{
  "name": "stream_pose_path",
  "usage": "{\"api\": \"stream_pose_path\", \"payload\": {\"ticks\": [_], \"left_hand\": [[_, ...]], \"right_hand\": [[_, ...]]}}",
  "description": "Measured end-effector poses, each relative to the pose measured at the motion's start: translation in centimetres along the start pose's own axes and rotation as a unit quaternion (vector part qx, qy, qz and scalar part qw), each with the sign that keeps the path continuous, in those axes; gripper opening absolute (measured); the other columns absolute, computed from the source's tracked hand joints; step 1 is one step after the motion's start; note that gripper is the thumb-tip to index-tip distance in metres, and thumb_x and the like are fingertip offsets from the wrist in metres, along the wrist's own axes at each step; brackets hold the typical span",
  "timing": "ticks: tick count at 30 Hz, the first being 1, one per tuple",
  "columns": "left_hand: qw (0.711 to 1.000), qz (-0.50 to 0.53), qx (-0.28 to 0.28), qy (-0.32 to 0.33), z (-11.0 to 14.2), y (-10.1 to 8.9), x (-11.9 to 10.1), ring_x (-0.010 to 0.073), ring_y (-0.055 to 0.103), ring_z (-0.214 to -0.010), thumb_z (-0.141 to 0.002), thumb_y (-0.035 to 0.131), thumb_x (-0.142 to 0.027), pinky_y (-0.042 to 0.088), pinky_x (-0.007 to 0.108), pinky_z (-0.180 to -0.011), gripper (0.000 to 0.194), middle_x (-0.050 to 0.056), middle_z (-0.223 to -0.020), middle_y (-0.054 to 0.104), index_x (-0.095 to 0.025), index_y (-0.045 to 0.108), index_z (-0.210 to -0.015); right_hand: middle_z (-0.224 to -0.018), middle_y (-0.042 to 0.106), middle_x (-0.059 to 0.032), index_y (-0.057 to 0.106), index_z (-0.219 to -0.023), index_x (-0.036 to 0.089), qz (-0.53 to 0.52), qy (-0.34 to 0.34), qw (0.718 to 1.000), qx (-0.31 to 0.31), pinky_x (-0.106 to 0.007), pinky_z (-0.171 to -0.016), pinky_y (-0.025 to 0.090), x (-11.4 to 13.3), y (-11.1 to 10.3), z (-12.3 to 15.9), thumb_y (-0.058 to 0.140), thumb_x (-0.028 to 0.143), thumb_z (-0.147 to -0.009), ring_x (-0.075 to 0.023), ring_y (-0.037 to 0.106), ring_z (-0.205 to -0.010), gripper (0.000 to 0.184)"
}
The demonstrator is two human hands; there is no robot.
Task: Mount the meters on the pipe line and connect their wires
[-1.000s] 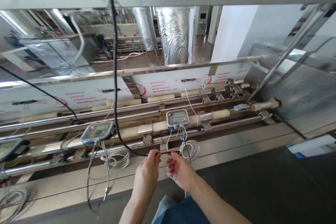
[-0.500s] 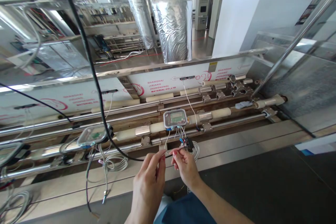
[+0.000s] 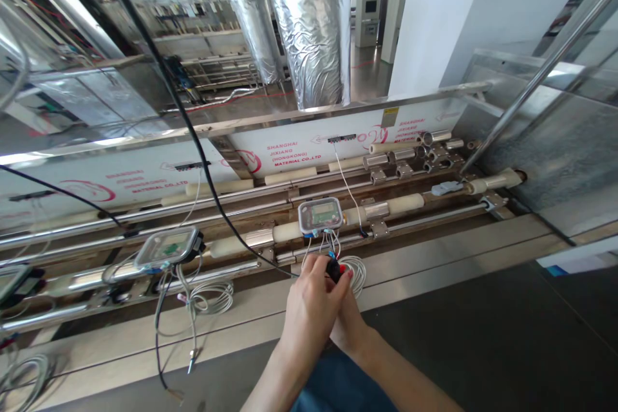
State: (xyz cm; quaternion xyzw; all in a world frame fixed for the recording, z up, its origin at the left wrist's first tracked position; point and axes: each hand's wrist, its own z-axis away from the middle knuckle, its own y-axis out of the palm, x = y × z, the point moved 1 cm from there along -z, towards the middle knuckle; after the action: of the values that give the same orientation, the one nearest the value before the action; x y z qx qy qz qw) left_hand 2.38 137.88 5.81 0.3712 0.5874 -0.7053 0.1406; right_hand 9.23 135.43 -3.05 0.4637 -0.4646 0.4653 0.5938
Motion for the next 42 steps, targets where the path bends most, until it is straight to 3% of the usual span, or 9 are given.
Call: {"api": "stream_pose_path", "payload": {"ticks": [5,11,15,20,24,30,33,38,42], "left_hand": [[0.970,0.243,0.015,0.024,-0.4,0.3,3.6,0.0124,0.055,-0.072,-0.080,0.058,-0.037,0.045,0.023,-0.062,0.022,0.002,-0.091,0.051,-0.018,0.057,-0.090],[0.976,0.196,-0.087,0.029,0.1,0.2,4.4,0.0131,0.046,-0.069,-0.079,0.060,-0.036,0.042,0.025,-0.059,0.021,0.003,-0.088,0.048,-0.017,0.058,-0.087],[0.979,0.134,-0.139,0.057,1.3,-0.2,4.1,0.0152,0.045,-0.071,-0.081,0.057,-0.032,0.042,0.027,-0.062,0.016,0.004,-0.084,0.047,-0.016,0.057,-0.084],[0.984,-0.011,-0.130,0.123,3.1,-0.9,5.4,0.0208,0.049,-0.087,-0.083,0.054,-0.024,0.044,0.034,-0.074,0.017,0.006,-0.093,0.052,-0.017,0.052,-0.098],[0.981,-0.066,-0.039,0.178,4.0,-0.5,7.2,0.0192,0.053,-0.094,-0.089,0.048,-0.026,0.046,0.031,-0.078,0.030,0.004,-0.102,0.056,-0.023,0.044,-0.119],[0.997,-0.012,-0.002,0.079,3.7,0.2,9.7,0.0124,0.058,-0.068,-0.092,0.042,-0.034,0.046,0.023,-0.060,0.020,-0.001,-0.088,0.057,-0.026,0.048,-0.110],[1.000,-0.001,-0.021,0.012,3.3,0.1,11.0,0.0113,0.056,-0.058,-0.086,0.047,-0.036,0.045,0.021,-0.055,0.020,-0.002,-0.078,0.057,-0.024,0.051,-0.101],[0.994,0.058,-0.034,-0.085,3.0,-0.7,11.2,0.0125,0.056,-0.057,-0.080,0.048,-0.041,0.044,0.022,-0.054,0.023,-0.004,-0.069,0.058,-0.022,0.048,-0.093],[0.986,0.082,-0.051,-0.135,3.4,-1.1,10.2,0.0111,0.053,-0.051,-0.079,0.046,-0.044,0.041,0.022,-0.052,0.028,-0.005,-0.073,0.060,-0.023,0.048,-0.097]], "right_hand": [[-0.072,0.058,-0.0057,0.058,-0.082,0.015,0.203,-0.031,0.978,-0.016,-0.031,-0.068,0.045,0.9,-3.1,1.4,0.046,0.035,-0.085,-0.0159,0.053,-0.067,0.023],[-0.091,0.060,-0.0077,0.053,-0.104,0.014,-0.109,0.042,0.991,0.064,-0.029,-0.063,0.050,3.1,-3.1,1.9,0.056,0.044,-0.083,-0.0145,0.058,-0.074,0.037],[-0.094,0.063,-0.0055,0.052,-0.102,0.017,-0.179,0.038,0.981,0.060,-0.027,-0.074,0.050,3.5,-2.1,1.7,0.067,0.036,-0.076,-0.0141,0.060,-0.084,0.035],[-0.094,0.064,-0.0042,0.057,-0.101,0.018,0.070,-0.024,0.994,0.075,-0.028,-0.080,0.048,4.1,-2.8,1.6,0.064,0.031,-0.080,-0.0143,0.059,-0.085,0.026],[-0.101,0.061,-0.0029,0.060,-0.107,0.021,0.271,-0.101,0.949,0.129,-0.027,-0.085,0.046,5.5,-3.0,1.5,0.058,0.018,-0.082,-0.0139,0.057,-0.091,0.025],[-0.099,0.062,-0.0010,0.054,-0.111,0.021,0.302,-0.058,0.947,0.089,-0.022,-0.077,0.048,3.7,-3.9,1.4,0.055,0.017,-0.082,-0.0104,0.059,-0.079,0.029],[-0.093,0.063,-0.0027,0.058,-0.098,0.019,0.458,-0.048,0.875,0.151,-0.026,-0.074,0.048,-0.5,-4.0,2.1,0.049,0.014,-0.083,-0.0141,0.060,-0.079,0.019],[-0.093,0.064,-0.0145,0.061,-0.098,0.011,0.649,-0.019,0.667,0.364,-0.036,-0.068,0.051,-8.9,-0.9,3.4,0.048,0.008,-0.078,-0.0246,0.063,-0.080,0.024],[-0.088,0.064,-0.0219,0.065,-0.090,0.003,0.680,0.079,0.637,0.355,-0.039,-0.066,0.052,-11.5,0.9,2.9,0.055,0.000,-0.069,-0.0304,0.063,-0.084,0.023]]}}
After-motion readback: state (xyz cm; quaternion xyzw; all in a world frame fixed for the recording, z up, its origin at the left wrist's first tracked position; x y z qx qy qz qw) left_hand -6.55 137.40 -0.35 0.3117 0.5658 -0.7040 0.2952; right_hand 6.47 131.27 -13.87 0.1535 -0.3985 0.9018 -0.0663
